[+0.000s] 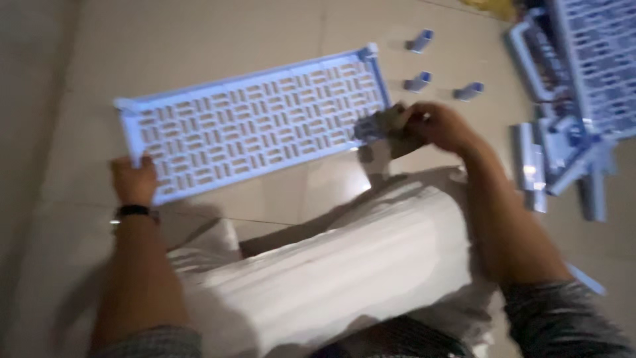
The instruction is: The person wipes a white plastic grid panel with a cloth, then attaches small blue corner pieces and longer white legs to the panel. The person continues to wipe and attach additional legs to the panel.
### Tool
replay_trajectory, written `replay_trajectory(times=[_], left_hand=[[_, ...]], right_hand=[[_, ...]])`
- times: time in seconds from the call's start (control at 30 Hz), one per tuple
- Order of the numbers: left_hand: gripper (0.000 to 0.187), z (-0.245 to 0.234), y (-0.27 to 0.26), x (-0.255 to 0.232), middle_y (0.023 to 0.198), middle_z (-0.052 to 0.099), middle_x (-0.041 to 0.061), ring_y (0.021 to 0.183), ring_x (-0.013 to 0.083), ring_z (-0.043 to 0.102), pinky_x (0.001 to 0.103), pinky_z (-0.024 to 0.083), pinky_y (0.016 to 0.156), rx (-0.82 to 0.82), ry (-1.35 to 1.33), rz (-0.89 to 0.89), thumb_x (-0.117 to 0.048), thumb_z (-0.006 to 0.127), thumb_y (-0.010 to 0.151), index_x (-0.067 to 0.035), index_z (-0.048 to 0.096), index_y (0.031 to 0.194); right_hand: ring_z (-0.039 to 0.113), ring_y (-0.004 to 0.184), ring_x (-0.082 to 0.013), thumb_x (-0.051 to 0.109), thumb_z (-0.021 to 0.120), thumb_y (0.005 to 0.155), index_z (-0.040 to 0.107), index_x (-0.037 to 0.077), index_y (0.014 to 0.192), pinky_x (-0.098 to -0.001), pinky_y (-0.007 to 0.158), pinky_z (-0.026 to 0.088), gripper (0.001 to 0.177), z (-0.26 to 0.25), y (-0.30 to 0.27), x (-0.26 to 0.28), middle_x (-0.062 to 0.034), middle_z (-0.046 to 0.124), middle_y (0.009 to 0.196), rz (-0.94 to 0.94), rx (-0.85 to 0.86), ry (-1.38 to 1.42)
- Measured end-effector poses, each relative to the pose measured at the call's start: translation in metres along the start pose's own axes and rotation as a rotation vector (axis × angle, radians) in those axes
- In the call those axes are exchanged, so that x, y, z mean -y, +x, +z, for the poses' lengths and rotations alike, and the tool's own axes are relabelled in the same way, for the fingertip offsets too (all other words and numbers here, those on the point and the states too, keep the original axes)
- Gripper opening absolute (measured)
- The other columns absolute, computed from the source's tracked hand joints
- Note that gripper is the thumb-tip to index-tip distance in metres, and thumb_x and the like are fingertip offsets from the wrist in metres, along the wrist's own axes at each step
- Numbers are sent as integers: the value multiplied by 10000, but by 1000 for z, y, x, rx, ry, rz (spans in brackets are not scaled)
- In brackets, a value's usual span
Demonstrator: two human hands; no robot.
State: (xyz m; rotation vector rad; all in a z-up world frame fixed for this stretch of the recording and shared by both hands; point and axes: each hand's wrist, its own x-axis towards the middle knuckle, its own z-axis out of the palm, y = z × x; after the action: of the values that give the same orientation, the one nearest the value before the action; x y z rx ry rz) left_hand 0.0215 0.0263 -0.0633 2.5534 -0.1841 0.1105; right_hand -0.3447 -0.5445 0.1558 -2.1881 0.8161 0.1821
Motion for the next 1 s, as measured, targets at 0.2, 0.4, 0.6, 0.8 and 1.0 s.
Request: replay_trajectory(times=[0.2,0.4,0.6,0.8,1.0], left_hand=[[678,-33,-32,-60,1472,474,343,1367,482,469,512,384,1170,-18,-192,-76,-253,733,973,109,434,1462],[725,-43,-71,-177,1538,431,318,1437,476,388,514,312,1191,-24,-85,263,-157,791,957,64,407,1531],[677,-42,-181,-263,1503,474,231,1409,400,438,493,407,1150,121,-97,363,-199,751,911,-8,457,1490],[682,-44,-228,-303,1528,442,190,1416,383,392,524,309,1164,340,123,505,-189,720,859,-10,457,1461],[664,-13,-221,-290,1543,438,180,1452,406,347,583,240,1200,270,141,546,-184,715,833,-37,501,1444]], right_hand=[[708,923,-199,64,689,889,789,116,1034,-316,828,546,183,-11,-57,-22,-54,766,998,-116,136,-192],[717,888,-212,236,703,922,644,88,1214,-384,679,574,332,-42,-5,-74,-76,711,1177,137,-91,326],[702,824,-297,434,742,937,490,28,1319,-435,606,620,611,-21,65,-103,-204,644,1114,351,-209,45],[725,702,-322,394,688,993,651,-126,1206,-424,582,619,563,1,87,-102,-230,712,888,389,8,-51],[659,923,-362,433,590,1041,582,42,1250,-446,778,503,444,-2,63,-68,-235,692,1032,-132,-79,-101]])
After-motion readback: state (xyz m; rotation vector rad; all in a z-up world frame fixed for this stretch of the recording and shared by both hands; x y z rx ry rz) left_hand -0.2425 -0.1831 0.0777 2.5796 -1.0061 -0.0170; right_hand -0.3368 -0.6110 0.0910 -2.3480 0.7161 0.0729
